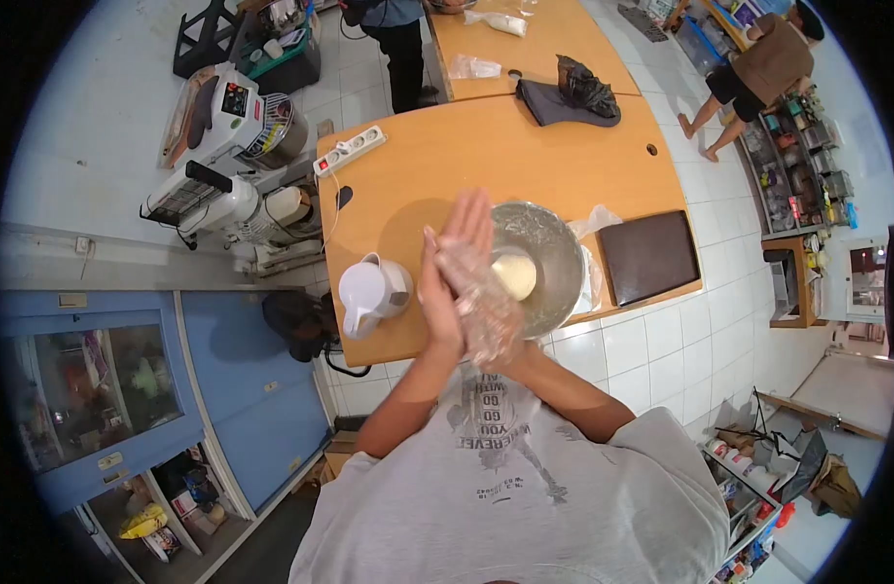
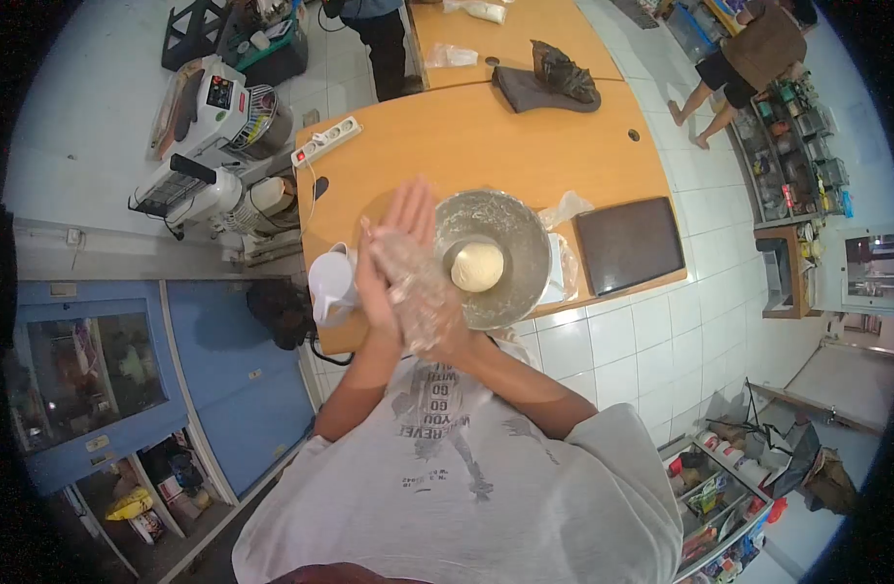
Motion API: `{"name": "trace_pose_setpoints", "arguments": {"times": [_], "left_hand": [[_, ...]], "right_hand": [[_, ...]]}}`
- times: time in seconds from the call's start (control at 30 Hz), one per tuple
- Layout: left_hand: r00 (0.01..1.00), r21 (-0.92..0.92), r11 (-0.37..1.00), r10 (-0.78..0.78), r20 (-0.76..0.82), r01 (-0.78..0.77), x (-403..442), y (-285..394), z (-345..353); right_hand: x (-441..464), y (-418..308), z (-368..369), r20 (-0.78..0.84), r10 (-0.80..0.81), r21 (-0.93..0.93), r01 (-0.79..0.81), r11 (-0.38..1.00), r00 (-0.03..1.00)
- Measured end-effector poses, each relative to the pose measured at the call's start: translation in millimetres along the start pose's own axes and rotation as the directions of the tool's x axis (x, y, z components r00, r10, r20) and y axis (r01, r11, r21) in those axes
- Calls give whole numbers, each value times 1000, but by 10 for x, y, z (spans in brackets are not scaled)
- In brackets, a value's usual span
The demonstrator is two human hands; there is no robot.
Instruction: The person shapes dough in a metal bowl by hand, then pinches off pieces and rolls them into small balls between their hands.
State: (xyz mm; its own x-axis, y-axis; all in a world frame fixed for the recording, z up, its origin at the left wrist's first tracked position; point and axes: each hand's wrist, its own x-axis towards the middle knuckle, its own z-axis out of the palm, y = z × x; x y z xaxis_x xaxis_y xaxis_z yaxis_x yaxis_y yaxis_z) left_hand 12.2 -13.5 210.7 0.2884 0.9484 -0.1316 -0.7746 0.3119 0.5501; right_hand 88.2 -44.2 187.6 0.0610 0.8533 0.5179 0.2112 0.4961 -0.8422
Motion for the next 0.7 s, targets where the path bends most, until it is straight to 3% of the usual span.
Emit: {"name": "trace_pose_setpoints", "arguments": {"times": [0.07,0.1,0.2,0.27,0.3,0.33,0.47,0.5,0.53,0.57,0.6,0.67,0.7], "left_hand": [[995,20,998,60,83,-62,20,-145,-57],[990,70,994,72,118,-80,-76,-302,-73],[984,116,990,65,167,-85,-205,-543,-102],[970,41,972,-225,-96,230,-79,-478,-172],[976,-122,970,-217,-31,212,99,-427,-186],[974,-121,968,-223,-31,218,80,-466,-178],[987,30,988,-155,34,154,-48,-730,-158],[989,69,988,-140,48,136,-96,-794,-175],[990,109,987,-127,62,119,-142,-841,-208],[973,59,975,-210,-98,216,-181,-872,-308],[973,62,975,-208,-100,215,-97,-844,-365],[990,-205,974,-78,114,101,288,-742,-436],[979,-344,937,9,201,62,364,-747,-435]], "right_hand": [[-46,-34,-24,204,-172,-142,203,969,964],[-36,-28,-78,197,-164,-149,195,970,967],[118,120,-344,-45,6,-313,-20,949,999],[57,228,-352,-88,10,-317,-37,948,996],[-23,260,-259,-88,52,-146,-64,987,995],[-106,268,-191,-80,93,29,-91,995,993],[-256,392,-253,-18,22,-183,-25,983,1000],[-393,514,-253,-74,78,-672,-107,733,994],[-304,486,-347,-75,83,-668,-112,735,994],[-111,437,-484,-82,47,-469,-80,880,996],[-1,415,-566,-97,9,-242,-33,970,995],[-64,383,-434,-116,-32,-193,9,981,993],[-145,321,-368,-47,-40,-141,33,989,998]]}}
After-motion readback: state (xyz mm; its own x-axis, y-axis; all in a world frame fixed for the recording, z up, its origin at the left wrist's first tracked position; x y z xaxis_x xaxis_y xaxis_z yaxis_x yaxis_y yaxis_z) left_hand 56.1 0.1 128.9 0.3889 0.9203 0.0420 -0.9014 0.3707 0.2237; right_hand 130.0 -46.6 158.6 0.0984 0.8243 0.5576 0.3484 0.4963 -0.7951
